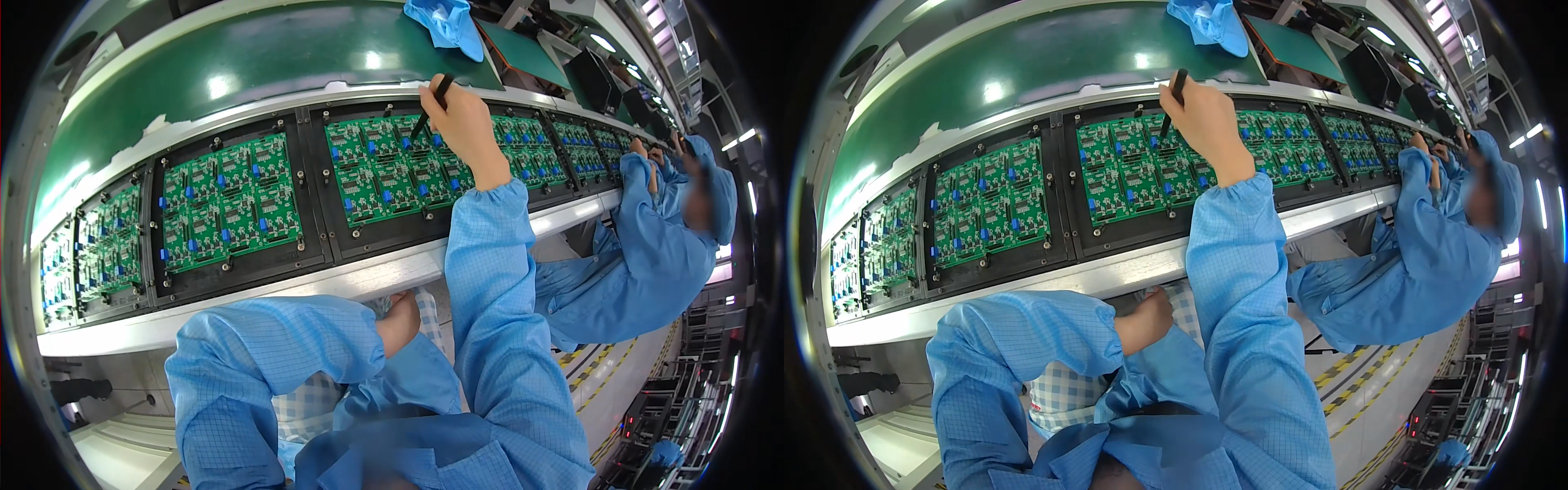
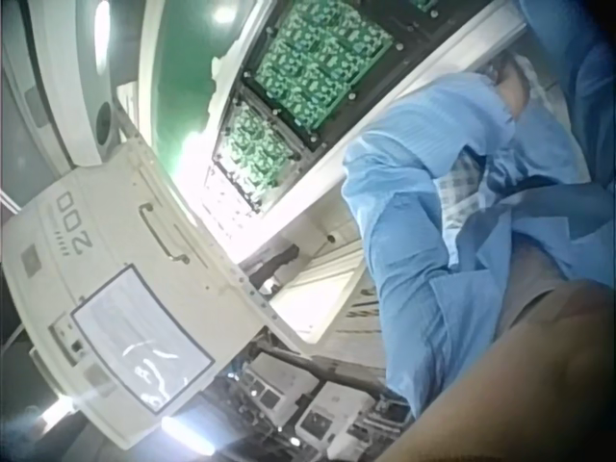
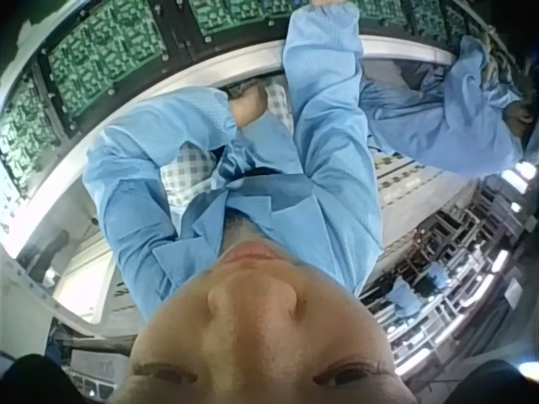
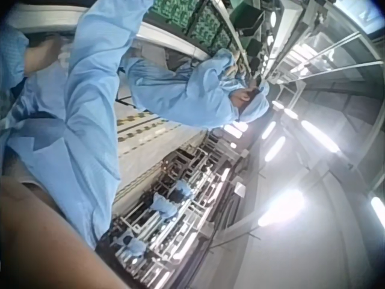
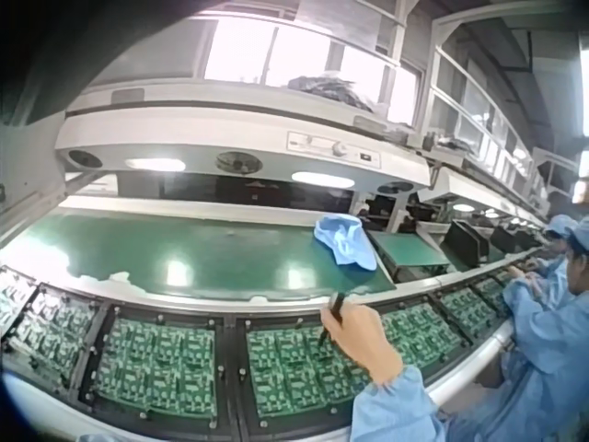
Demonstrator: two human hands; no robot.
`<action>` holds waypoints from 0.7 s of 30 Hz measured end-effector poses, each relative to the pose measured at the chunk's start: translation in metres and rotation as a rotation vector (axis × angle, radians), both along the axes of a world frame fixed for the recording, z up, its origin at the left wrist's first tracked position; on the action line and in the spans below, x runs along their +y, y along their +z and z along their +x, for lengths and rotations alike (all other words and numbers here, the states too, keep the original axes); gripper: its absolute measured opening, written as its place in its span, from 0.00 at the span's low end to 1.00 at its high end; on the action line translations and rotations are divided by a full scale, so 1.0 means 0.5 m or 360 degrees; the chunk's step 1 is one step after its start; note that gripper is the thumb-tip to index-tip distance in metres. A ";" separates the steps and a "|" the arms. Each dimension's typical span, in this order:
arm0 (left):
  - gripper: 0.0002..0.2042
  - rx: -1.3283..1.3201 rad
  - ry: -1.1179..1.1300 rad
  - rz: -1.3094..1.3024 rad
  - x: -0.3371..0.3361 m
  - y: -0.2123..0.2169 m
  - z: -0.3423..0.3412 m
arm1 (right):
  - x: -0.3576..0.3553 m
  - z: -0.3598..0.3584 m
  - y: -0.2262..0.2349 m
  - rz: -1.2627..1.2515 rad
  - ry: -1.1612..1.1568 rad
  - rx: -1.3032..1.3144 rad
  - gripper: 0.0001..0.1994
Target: Inspecting and marking components on printed circuit boards on an assembly line.
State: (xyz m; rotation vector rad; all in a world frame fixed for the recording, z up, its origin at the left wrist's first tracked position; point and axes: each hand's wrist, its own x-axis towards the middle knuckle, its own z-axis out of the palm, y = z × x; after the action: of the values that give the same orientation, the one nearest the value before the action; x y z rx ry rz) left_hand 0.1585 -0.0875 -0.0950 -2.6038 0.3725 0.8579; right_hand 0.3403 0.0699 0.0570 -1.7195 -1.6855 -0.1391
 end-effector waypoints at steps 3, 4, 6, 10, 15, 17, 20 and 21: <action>0.13 -0.0033 -0.0007 -0.0067 0.006 0.007 -0.002 | 0.006 0.000 -0.011 0.0013 -0.0007 0.0020 0.12; 0.13 0.0028 -0.0051 -0.0111 0.008 0.011 -0.001 | 0.007 0.002 -0.015 0.0050 -0.0007 -0.0052 0.11; 0.13 -0.0052 -0.0026 -0.0080 0.004 -0.001 -0.005 | 0.010 0.009 -0.013 0.0104 -0.0034 -0.0032 0.11; 0.13 -0.0177 0.0036 0.0027 0.002 -0.008 -0.004 | -0.010 0.032 0.014 0.0391 -0.0316 0.0005 0.10; 0.10 -0.0312 -0.0070 0.0024 0.003 0.016 -0.013 | -0.014 0.069 -0.001 0.0343 -0.0367 -0.0210 0.11; 0.10 -0.0227 -0.0092 -0.0080 0.003 0.024 -0.017 | -0.007 0.070 -0.016 0.0197 -0.0276 -0.0208 0.12; 0.10 -0.0302 -0.0070 -0.0143 0.005 0.016 -0.022 | -0.003 0.069 -0.017 0.0153 -0.0321 -0.0033 0.12; 0.10 -0.0252 -0.0095 -0.0110 0.009 0.022 -0.018 | -0.003 0.072 -0.019 0.0151 -0.0325 -0.0034 0.12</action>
State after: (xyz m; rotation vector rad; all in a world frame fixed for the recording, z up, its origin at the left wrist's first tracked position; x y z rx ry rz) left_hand 0.1493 -0.0828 -0.0838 -2.6870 0.4396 0.6242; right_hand 0.3763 0.0686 0.0477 -1.8205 -1.4911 -0.3276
